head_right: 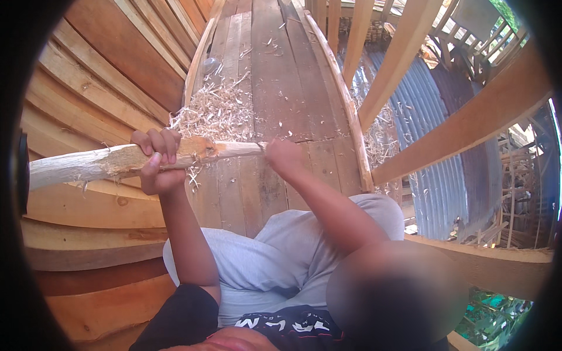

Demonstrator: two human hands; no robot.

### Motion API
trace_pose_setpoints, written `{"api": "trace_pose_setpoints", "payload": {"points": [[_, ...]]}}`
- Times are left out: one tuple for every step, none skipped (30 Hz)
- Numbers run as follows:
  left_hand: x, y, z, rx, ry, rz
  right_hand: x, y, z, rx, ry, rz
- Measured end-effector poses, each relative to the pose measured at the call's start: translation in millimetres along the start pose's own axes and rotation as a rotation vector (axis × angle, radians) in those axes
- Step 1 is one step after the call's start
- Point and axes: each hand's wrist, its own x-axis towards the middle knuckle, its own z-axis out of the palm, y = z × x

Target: The person sits cross-legged and uses a knife to carve a long, curved piece of wood, peeling away bark and shaping the surface. Wood shavings accumulate on the floor as the person continues to refine the wood's shape.

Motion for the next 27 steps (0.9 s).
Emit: {"api": "trace_pose_setpoints", "payload": {"points": [[-1.2,-2.6,7.1,-0.013,-0.001,-0.008,9.9,36.1,14.7,-0.025,-0.016,0.003],[0.1,-3.0,10.0,-0.013,-0.008,-0.006,17.7,51.1,24.0,-0.039,-0.03,-0.008],[-1.0,1.6,5.3,0.012,0.01,-0.007,16.8,24.1,17.5,0.0,-0.032,-0.03],[0.9,5.3,0.8,0.036,0.024,0.003,3.5,-17.2,-0.7,0.033,-0.042,-0.051],[1.6,6.8,0.6,0.044,0.04,0.006,-5.4,-37.5,-12.7,0.057,-0.05,-0.057],[-0.1,5.3,2.4,0.039,0.059,-0.001,-1.4,-29.0,-8.4,0.039,-0.027,-0.021],[-0.5,2.1,0.9,0.022,0.082,0.002,2.4,-11.2,3.9,0.02,-0.018,0.021],[0.2,-0.9,0.2,-0.006,0.091,-0.007,4.6,6.7,15.3,0.0,-0.008,0.063],[1.6,-1.1,-1.8,-0.002,0.099,0.004,8.9,6.6,12.7,0.091,-0.01,0.04],[2.6,-0.9,-3.1,0.0,0.107,0.015,9.6,5.8,12.3,0.065,-0.018,0.045],[3.6,0.7,-3.0,0.017,0.106,0.006,7.8,5.4,12.1,0.039,-0.027,0.05],[2.6,3.3,-3.0,0.039,0.11,0.001,2.9,-2.4,6.5,0.011,-0.039,0.05],[1.0,5.9,-3.3,0.062,0.122,-0.003,-6.9,-18.3,-4.9,0.034,-0.042,0.034],[2.0,5.7,-3.2,0.064,0.115,0.005,-17.8,-39.1,-21.0,0.055,-0.039,0.019],[0.3,5.8,-2.0,0.068,0.11,0.001,-24.9,-50.0,-26.4,0.08,-0.045,0.014],[-1.0,6.7,-2.0,0.074,0.107,-0.004,-21.8,-51.8,-22.6,0.079,-0.033,0.015],[0.8,6.8,-3.4,0.063,0.085,0.003,-15.3,-51.9,-17.1,0.08,-0.023,0.016],[0.7,4.7,-3.4,0.046,0.075,0.005,-11.9,-46.5,-11.8,0.068,-0.021,0.023],[0.1,1.1,0.3,0.015,0.061,0.007,-4.8,-24.4,-3.4,0.041,-0.04,0.048],[-4.6,-0.7,2.9,0.0,0.077,-0.004,2.5,6.6,12.2,0.023,-0.057,0.08],[-4.6,-0.4,0.7,-0.001,0.085,0.005,8.5,8.8,12.2,0.015,-0.066,0.088],[-3.1,-0.2,-0.9,-0.004,0.092,0.013,11.9,10.2,14.2,0.007,-0.063,0.092],[0.9,0.1,-2.3,-0.021,0.077,0.008,14.0,12.1,16.2,-0.002,-0.059,0.097],[1.8,0.6,-5.2,-0.025,0.086,0.002,10.0,7.7,13.0,-0.016,-0.066,0.103],[3.3,1.1,-8.0,-0.03,0.094,-0.004,7.0,3.0,9.5,-0.017,-0.079,0.098],[3.5,1.1,-9.5,-0.036,0.102,-0.009,4.0,-2.5,5.7,-0.019,-0.092,0.094],[3.3,1.0,-10.1,-0.039,0.099,-0.006,0.1,-13.1,-3.1,-0.017,-0.1,0.09]]}}
